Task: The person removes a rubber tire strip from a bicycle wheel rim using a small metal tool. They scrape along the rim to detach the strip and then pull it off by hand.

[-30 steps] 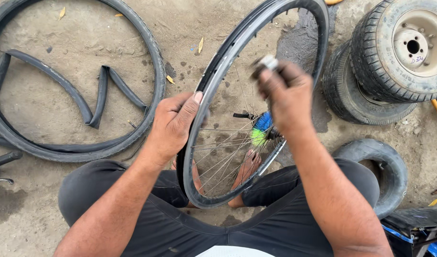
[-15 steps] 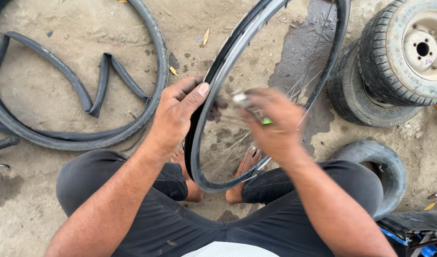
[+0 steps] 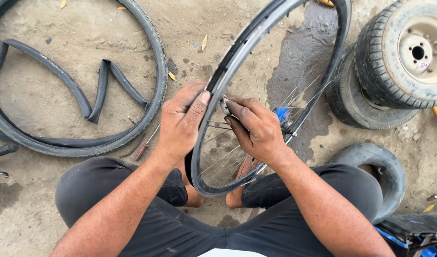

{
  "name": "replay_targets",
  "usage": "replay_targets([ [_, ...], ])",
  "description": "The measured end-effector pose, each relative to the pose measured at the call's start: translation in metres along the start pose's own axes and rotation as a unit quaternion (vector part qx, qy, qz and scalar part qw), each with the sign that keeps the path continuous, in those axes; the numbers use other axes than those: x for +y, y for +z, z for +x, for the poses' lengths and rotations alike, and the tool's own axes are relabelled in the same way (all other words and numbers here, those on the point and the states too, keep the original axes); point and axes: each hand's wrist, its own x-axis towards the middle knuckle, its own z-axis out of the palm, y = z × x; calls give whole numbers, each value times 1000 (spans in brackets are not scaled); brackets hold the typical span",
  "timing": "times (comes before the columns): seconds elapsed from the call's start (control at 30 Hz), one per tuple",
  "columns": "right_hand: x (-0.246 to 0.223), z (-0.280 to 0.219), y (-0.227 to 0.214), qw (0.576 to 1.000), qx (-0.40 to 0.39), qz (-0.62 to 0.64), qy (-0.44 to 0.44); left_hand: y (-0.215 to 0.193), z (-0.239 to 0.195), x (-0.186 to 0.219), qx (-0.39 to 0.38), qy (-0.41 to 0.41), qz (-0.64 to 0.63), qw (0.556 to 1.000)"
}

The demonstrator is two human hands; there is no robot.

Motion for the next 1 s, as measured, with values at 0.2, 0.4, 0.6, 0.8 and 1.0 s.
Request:
replay_targets([
  [0.2,3,1,-1,996,-13,80,46,4,-2,3,-2,-67,-16,998],
  [0.4,6,-3,-1,994,-26,79,78,2,-2,3,-2,-78,4,997],
  [0.6,8,-8,4,993,-5,106,59,3,-4,3,-1,-56,4,998],
  [0.8,7,-7,5,990,-4,108,88,4,-1,6,3,-75,7,997],
  [1.0,11,-12,9,987,6,131,96,4,-2,6,15,-61,-1,998],
])
